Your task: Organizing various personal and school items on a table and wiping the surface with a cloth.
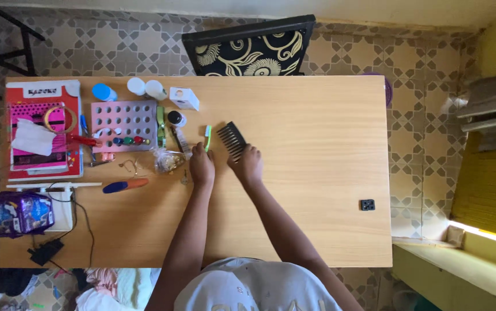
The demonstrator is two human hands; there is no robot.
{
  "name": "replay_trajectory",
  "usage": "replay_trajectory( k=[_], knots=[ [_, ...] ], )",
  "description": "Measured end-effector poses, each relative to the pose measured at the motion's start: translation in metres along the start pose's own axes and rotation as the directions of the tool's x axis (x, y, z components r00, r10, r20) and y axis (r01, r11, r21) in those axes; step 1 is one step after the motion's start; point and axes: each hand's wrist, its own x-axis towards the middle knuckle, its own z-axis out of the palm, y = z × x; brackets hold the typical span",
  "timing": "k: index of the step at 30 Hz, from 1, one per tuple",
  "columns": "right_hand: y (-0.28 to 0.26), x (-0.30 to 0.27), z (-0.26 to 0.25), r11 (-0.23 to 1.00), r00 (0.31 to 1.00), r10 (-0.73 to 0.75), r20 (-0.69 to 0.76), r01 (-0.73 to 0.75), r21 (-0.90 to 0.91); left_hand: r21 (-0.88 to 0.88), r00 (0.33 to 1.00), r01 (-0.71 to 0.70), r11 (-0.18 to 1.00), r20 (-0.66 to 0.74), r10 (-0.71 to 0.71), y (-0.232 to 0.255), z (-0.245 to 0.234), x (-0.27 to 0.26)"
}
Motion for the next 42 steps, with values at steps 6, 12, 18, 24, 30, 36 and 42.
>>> replay_trajectory(
  k=[6,12,18,24,30,36,42],
  knots=[
    [-0.039,-0.026,0.004,0.994,0.996,-0.052,-0.071,0.045,-0.095,0.033,0.998,0.065,0.997,-0.002,-0.065,-0.029,0.003,-0.007],
    [-0.076,-0.052,0.019,0.999,1.0,0.013,0.023,-0.012,-0.03,0.222,0.995,0.068,0.973,-0.09,-0.049,-0.058,0.0,-0.003],
    [-0.073,-0.077,0.049,0.997,0.997,-0.071,0.03,0.071,0.024,0.201,0.998,0.066,0.977,-0.006,-0.066,-0.089,0.012,0.003],
    [-0.093,-0.097,0.033,0.994,0.993,-0.107,-0.043,0.108,0.016,0.062,0.983,0.007,0.998,0.18,-0.018,-0.049,-0.069,-0.016],
    [-0.07,-0.112,0.084,0.963,0.967,-0.243,-0.076,0.231,-0.139,0.254,0.914,-0.397,0.882,0.022,0.405,-0.088,-0.044,-0.049],
    [-0.068,-0.106,0.09,0.985,0.965,-0.167,-0.205,0.173,0.014,0.171,0.884,-0.467,0.867,0.066,0.463,-0.098,-0.066,-0.048],
    [-0.037,-0.052,0.067,0.894,0.972,0.103,-0.21,0.002,0.449,0.128,0.839,-0.54,0.832,0.156,0.521,-0.094,-0.074,-0.048]
  ],
)
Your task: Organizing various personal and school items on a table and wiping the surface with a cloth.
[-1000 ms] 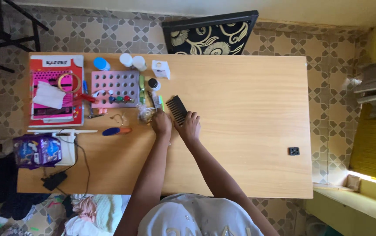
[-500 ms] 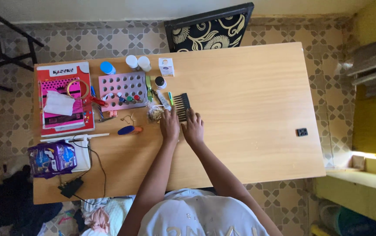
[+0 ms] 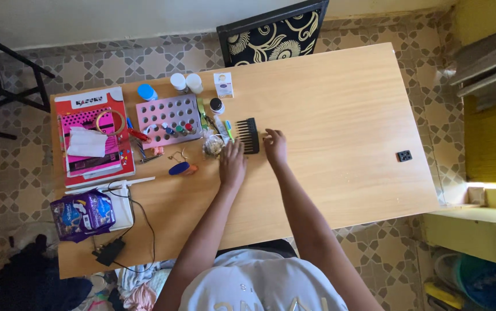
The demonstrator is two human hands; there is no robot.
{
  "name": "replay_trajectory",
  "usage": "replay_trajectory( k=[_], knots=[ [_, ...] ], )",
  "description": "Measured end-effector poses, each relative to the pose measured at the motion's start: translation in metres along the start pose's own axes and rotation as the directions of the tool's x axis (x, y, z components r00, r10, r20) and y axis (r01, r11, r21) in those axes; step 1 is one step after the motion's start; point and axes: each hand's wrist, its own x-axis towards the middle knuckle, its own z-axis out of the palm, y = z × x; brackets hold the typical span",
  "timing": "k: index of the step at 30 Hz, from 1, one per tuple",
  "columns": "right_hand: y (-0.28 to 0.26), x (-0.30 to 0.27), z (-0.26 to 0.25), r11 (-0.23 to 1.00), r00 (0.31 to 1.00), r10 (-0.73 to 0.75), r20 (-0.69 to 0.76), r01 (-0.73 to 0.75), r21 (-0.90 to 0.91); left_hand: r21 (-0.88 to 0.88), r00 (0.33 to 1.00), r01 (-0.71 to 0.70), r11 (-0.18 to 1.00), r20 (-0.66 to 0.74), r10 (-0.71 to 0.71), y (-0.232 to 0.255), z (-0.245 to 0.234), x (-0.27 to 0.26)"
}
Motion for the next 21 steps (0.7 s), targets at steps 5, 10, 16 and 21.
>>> replay_trajectory(
  k=[5,10,16,21],
  knots=[
    [-0.001,-0.006,0.011,0.972,0.982,-0.189,-0.025,0.183,-0.148,-0.01,0.981,-0.085,0.996,0.173,0.086,0.004,0.013,-0.002],
    [-0.022,-0.049,0.0,0.979,0.977,-0.16,-0.142,0.138,-0.152,-0.119,0.99,-0.075,0.99,0.111,0.088,-0.005,0.011,-0.012],
    [-0.075,-0.093,-0.05,0.923,0.894,-0.343,-0.289,0.263,-0.281,-0.148,0.994,-0.097,0.984,0.027,0.102,0.008,0.006,-0.014],
    [-0.067,-0.094,-0.095,0.937,0.942,0.336,-0.01,-0.335,-0.098,-0.182,0.991,-0.118,0.976,0.034,0.126,0.034,-0.006,-0.007]
  ],
)
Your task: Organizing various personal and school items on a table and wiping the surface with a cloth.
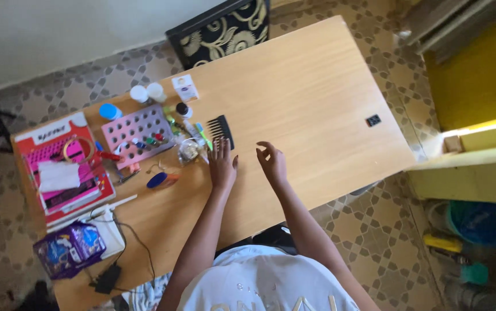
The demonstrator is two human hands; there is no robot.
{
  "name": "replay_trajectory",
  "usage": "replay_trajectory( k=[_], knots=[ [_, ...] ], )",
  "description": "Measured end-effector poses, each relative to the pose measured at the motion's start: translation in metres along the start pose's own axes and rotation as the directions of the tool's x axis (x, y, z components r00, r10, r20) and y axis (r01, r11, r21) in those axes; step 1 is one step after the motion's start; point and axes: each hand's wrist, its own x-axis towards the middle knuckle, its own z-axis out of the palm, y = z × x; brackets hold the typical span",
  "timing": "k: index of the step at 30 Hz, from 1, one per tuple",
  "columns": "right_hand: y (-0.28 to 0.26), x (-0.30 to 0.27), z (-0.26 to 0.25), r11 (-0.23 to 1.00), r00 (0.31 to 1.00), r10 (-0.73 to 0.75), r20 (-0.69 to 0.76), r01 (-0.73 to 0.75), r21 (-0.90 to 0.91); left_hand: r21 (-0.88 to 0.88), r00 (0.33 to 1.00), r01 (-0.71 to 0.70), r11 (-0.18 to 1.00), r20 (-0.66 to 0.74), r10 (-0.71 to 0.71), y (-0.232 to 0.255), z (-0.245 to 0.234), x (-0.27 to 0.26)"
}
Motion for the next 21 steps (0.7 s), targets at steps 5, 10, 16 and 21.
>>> replay_trajectory(
  k=[5,10,16,21],
  knots=[
    [0.038,-0.015,-0.022,0.811,0.784,-0.57,-0.247,0.49,-0.318,0.075,1.0,-0.023,0.997,0.01,0.023,0.025,0.002,-0.004],
    [0.165,-0.018,-0.026,0.957,0.99,-0.108,-0.089,0.08,-0.277,0.052,0.999,-0.036,0.998,0.035,0.034,0.096,0.018,-0.003],
    [0.169,-0.085,-0.192,0.932,0.91,-0.248,-0.331,0.132,-0.337,0.096,0.98,-0.191,0.977,0.075,0.184,0.24,0.073,-0.028],
    [0.283,-0.14,-0.311,0.955,0.852,-0.058,-0.521,-0.106,-0.279,-0.027,0.904,-0.395,0.918,0.164,0.394,0.399,0.12,-0.066]
  ],
)
